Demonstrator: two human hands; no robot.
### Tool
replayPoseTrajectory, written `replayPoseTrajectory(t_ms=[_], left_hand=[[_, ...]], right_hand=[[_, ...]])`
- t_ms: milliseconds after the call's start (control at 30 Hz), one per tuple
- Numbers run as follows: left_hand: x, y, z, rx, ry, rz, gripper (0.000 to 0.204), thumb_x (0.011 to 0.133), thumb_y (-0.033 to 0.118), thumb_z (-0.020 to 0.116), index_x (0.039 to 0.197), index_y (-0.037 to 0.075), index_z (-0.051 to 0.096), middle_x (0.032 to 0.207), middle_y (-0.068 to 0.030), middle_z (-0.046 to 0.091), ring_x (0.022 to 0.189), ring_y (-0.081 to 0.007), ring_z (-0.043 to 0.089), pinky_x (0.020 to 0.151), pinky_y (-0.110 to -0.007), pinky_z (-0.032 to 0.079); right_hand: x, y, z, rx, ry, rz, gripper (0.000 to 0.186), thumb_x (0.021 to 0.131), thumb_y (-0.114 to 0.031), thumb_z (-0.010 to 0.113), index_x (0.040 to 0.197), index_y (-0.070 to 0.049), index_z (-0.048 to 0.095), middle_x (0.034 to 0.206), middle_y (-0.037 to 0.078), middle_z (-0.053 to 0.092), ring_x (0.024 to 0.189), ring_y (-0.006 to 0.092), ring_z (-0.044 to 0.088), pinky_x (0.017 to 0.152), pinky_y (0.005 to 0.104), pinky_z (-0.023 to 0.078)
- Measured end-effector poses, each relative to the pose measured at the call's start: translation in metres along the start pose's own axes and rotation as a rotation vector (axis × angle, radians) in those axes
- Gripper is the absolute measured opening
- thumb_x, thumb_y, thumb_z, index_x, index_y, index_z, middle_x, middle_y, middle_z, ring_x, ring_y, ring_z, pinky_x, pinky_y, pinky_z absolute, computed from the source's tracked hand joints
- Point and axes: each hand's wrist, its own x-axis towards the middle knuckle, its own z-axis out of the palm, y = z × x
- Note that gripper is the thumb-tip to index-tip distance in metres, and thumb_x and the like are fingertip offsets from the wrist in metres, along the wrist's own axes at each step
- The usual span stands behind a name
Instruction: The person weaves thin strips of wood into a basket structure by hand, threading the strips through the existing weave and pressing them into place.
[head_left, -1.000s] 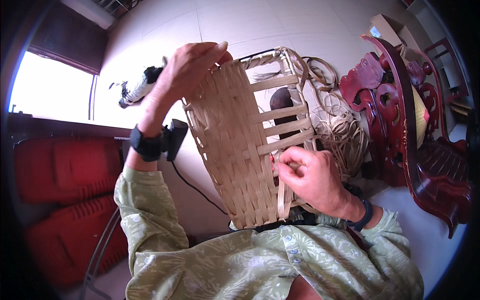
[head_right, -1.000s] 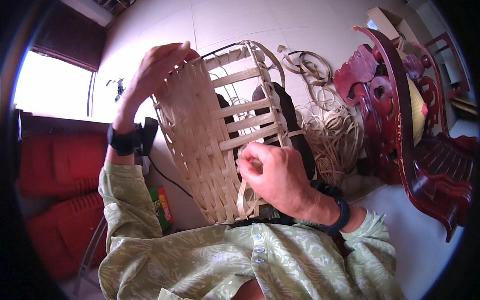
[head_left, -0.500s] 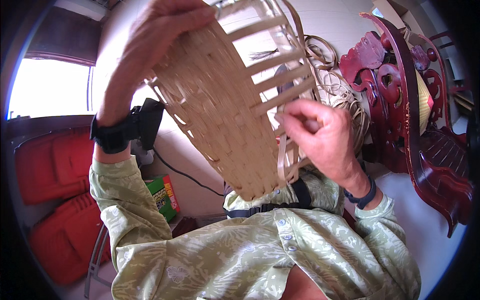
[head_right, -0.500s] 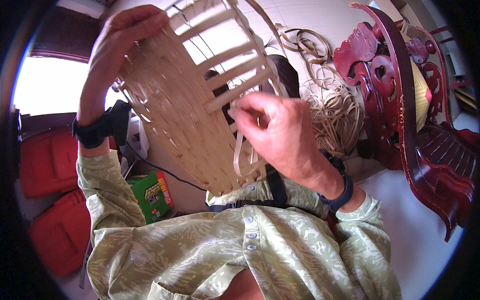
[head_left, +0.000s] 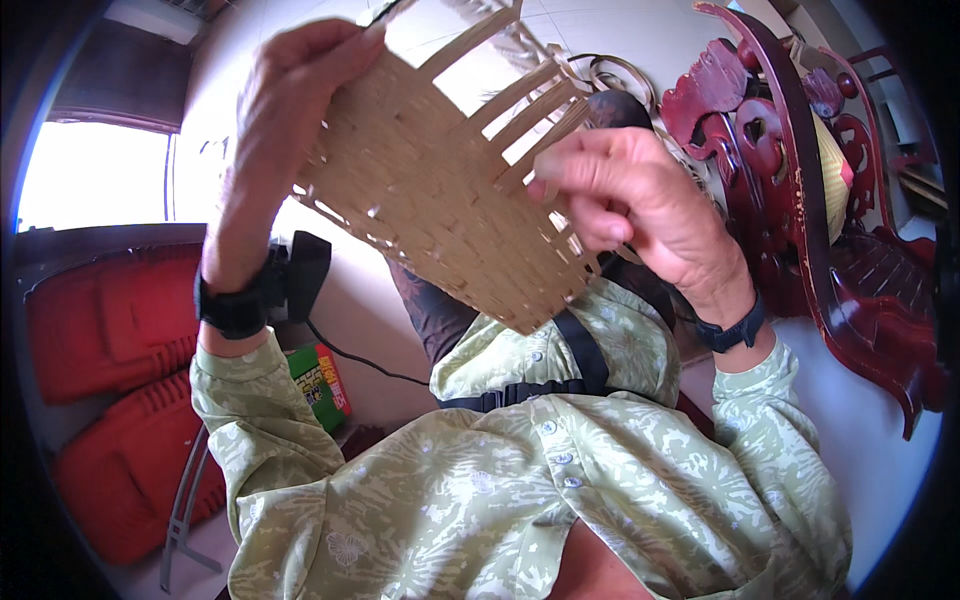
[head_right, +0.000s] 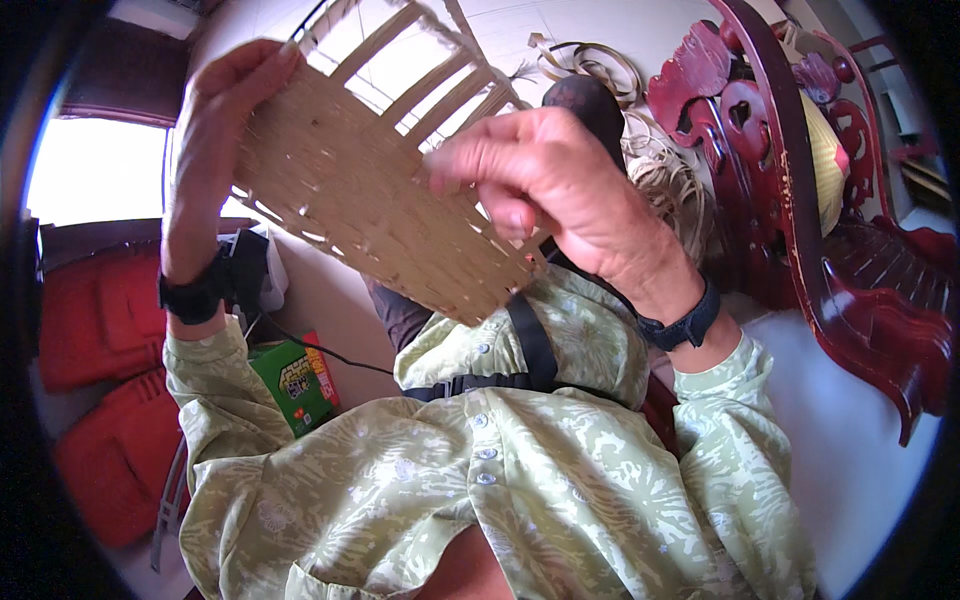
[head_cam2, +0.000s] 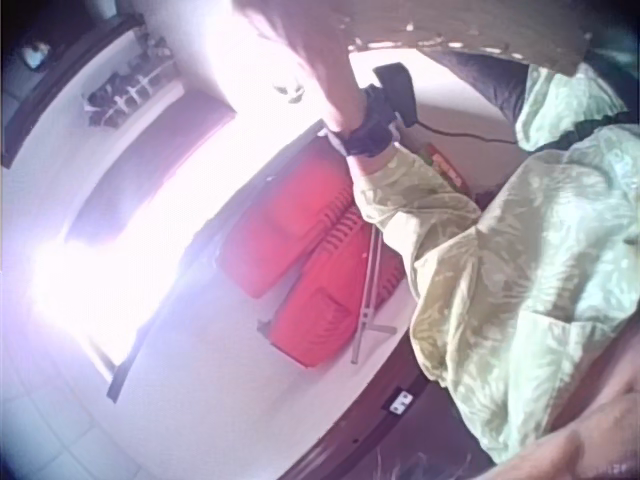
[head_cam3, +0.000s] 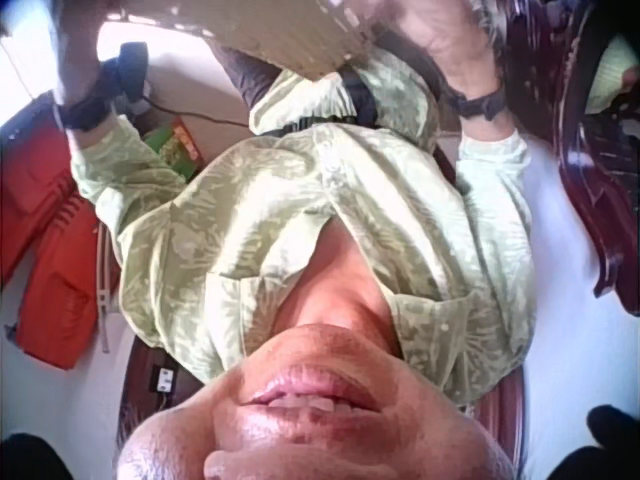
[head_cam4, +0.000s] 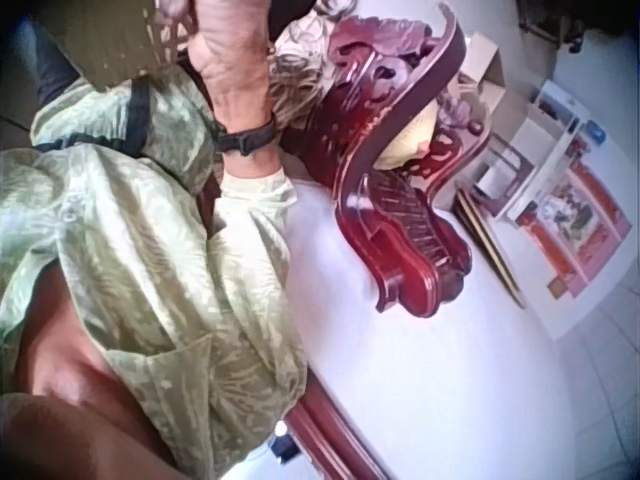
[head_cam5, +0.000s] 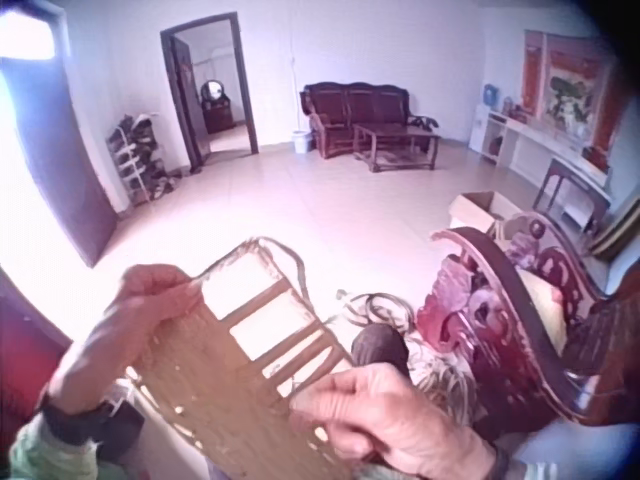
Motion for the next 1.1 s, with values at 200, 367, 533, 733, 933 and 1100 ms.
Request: replayPoseTrajectory(t_ms=[200,367,533,733,933,1100], left_hand=[[-0.056,-0.033,0.022,-0.246,0.173,-0.268,0.038,0.089,0.037,0.072,0.103,0.002,0.073,0.086,-0.002,0.066,0.079,-0.0109,0.057,0.074,-0.025,0.043],[-0.099,-0.047,0.037,-0.464,0.273,-0.335,0.02,0.095,0.024,0.071,0.098,0.005,0.075,0.081,0.0056,0.063,0.074,-0.0024,0.05,0.067,-0.019,0.038],[-0.139,-0.03,0.041,-0.524,0.303,-0.334,0.023,0.098,0.022,0.065,0.107,0.003,0.071,0.092,0.0008,0.065,0.085,-0.008,0.055,0.08,-0.023,0.041],[-0.161,0.004,0.089,-0.803,0.636,-0.351,0.021,0.101,0.021,0.062,0.091,0.003,0.067,0.081,0.0054,0.058,0.076,-0.003,0.047,0.071,-0.021,0.036],[-0.164,0.003,0.11,-0.873,0.681,-0.297,0.017,0.103,0.019,0.06,0.095,0.005,0.065,0.088,0.0023,0.063,0.08,-0.0046,0.05,0.078,-0.021,0.039],[-0.161,-0.008,0.125,-0.858,0.681,-0.308,0.019,0.104,0.021,0.056,0.093,0.006,0.062,0.085,0.0045,0.057,0.08,-0.0048,0.047,0.077,-0.023,0.038]], right_hand=[[-0.012,0.023,-0.001,-0.692,0.098,-0.242,0.014,0.085,-0.017,0.079,0.086,-0.004,0.074,0.074,-0.005,0.067,0.064,-0.0001,0.052,0.057,0.0205,0.042],[0.006,0.033,0.011,-0.805,0.124,-0.327,0.021,0.083,-0.018,0.078,0.075,-0.001,0.07,0.069,0.007,0.07,0.063,0.0128,0.066,0.061,0.0294,0.052],[0.019,0.025,0.035,-0.981,0.304,-0.436,0.023,0.084,-0.018,0.076,0.072,-0.001,0.067,0.061,0.005,0.065,0.056,0.0106,0.061,0.053,0.0274,0.047],[0.005,0.014,0.048,-0.91,0.411,-0.587,0.02,0.088,-0.013,0.077,0.076,-0.001,0.066,0.058,-0.004,0.058,0.054,-0.0005,0.047,0.047,0.019,0.034],[-0.004,0.03,0.044,-0.78,0.431,-0.511,0.018,0.092,-0.01,0.071,0.078,-0.002,0.063,0.058,-0.006,0.055,0.053,-0.0003,0.046,0.048,0.0188,0.034],[-0.003,0.034,0.032,-0.615,0.404,-0.573,0.015,0.095,-0.009,0.066,0.082,-0.001,0.063,0.065,-0.003,0.06,0.058,0.0014,0.052,0.05,0.0184,0.039]])
